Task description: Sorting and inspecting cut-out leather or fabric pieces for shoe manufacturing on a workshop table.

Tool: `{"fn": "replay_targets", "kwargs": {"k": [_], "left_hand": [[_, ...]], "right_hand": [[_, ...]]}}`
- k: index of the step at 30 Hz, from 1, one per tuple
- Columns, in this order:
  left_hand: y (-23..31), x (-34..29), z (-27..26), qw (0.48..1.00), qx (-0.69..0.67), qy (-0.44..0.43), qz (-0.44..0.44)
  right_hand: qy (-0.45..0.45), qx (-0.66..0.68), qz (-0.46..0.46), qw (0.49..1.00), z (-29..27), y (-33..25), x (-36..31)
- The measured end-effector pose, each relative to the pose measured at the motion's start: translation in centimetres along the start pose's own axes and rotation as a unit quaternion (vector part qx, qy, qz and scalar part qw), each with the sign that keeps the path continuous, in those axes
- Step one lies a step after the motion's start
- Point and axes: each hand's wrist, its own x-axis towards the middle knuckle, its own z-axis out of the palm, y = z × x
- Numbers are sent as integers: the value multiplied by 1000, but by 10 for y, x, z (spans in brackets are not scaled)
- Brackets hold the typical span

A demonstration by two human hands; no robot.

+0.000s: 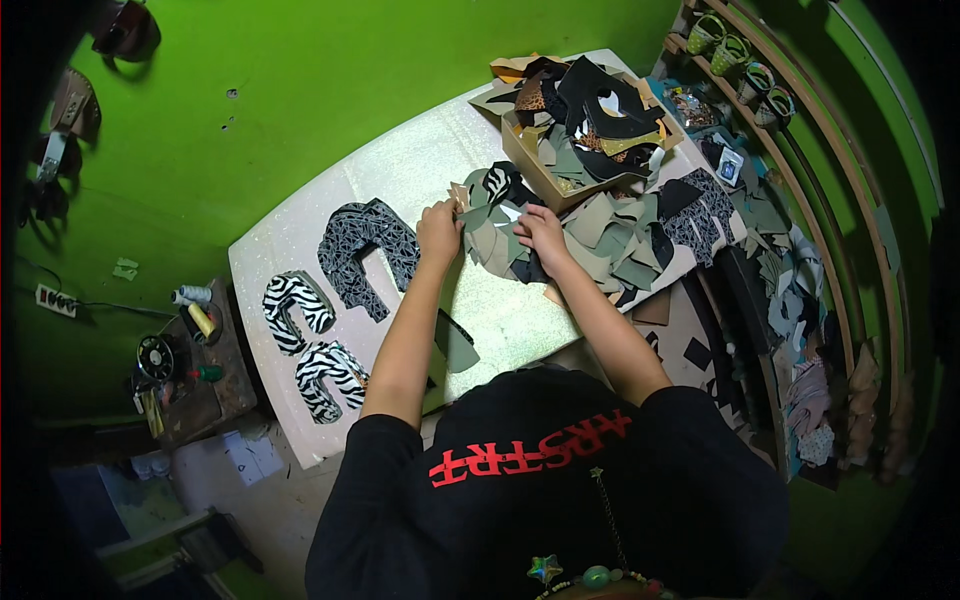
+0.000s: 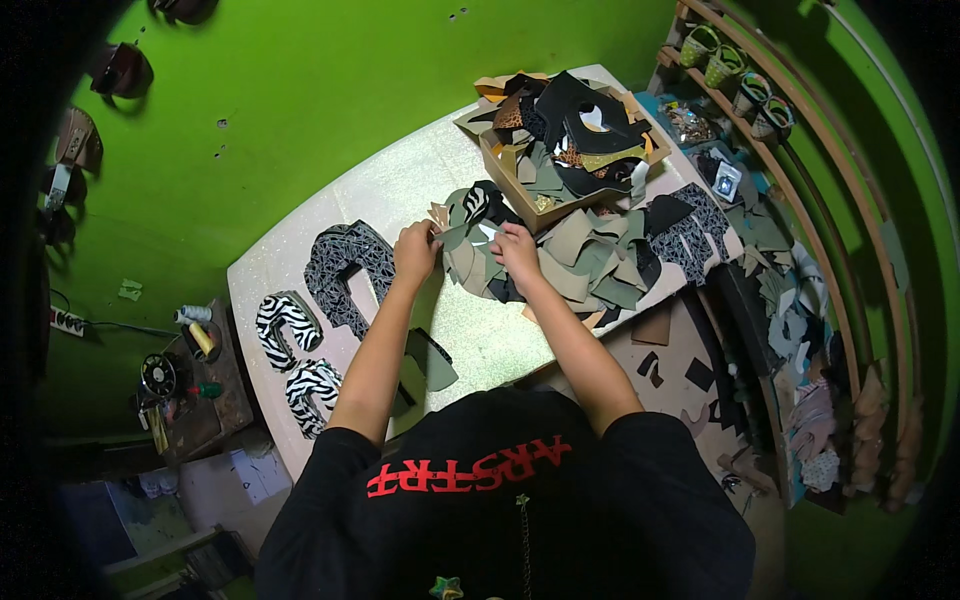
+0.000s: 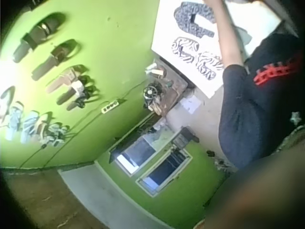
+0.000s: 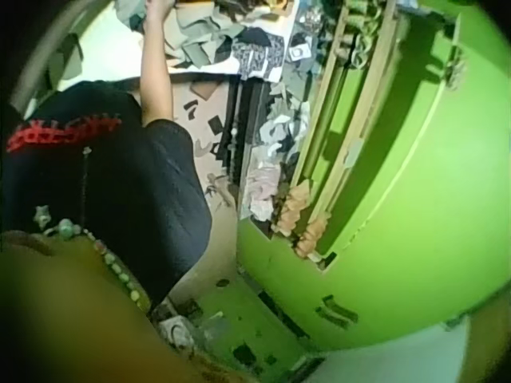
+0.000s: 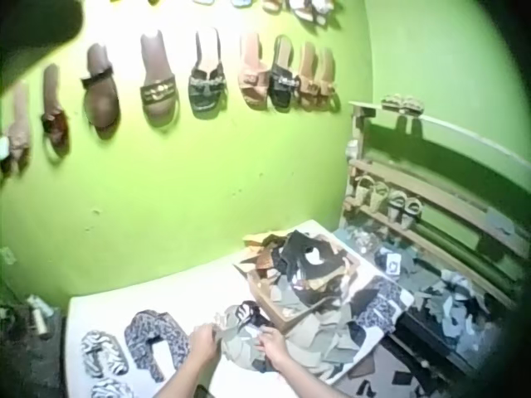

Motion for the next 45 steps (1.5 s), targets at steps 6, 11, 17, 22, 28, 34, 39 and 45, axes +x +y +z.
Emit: {"fn": "replay_targets", "kwargs": {"k": [6,11,17,22,28,34,39,45], "left_hand": [[-3,-22,-13,978,-199,14,-60],[-2,-45,-19,915,-376,-64,-134],[-5,-83,-34,854,-482,-98,-170],[-29,-112,-43,739,-618,-158,-218],[-44,-150,-58,580,-769,-227,-147],[-60,-179,-64,636,-713,-217,-197],[-74,-202,-61,629,-723,-198,-206],[-60,-213,-73,550,-773,-75,-307]], "right_hand": [[-36,-88,-38,995,12,21,-14],[-54,-78,-34,995,35,11,-27],[-179,-166,-48,969,48,13,-32],[-298,-145,-108,937,61,20,-66],[-469,27,64,881,56,37,-71],[-319,-139,42,937,57,40,-80],[-142,-191,-38,970,51,24,-69],[18,-397,-219,891,62,53,-68]]}}
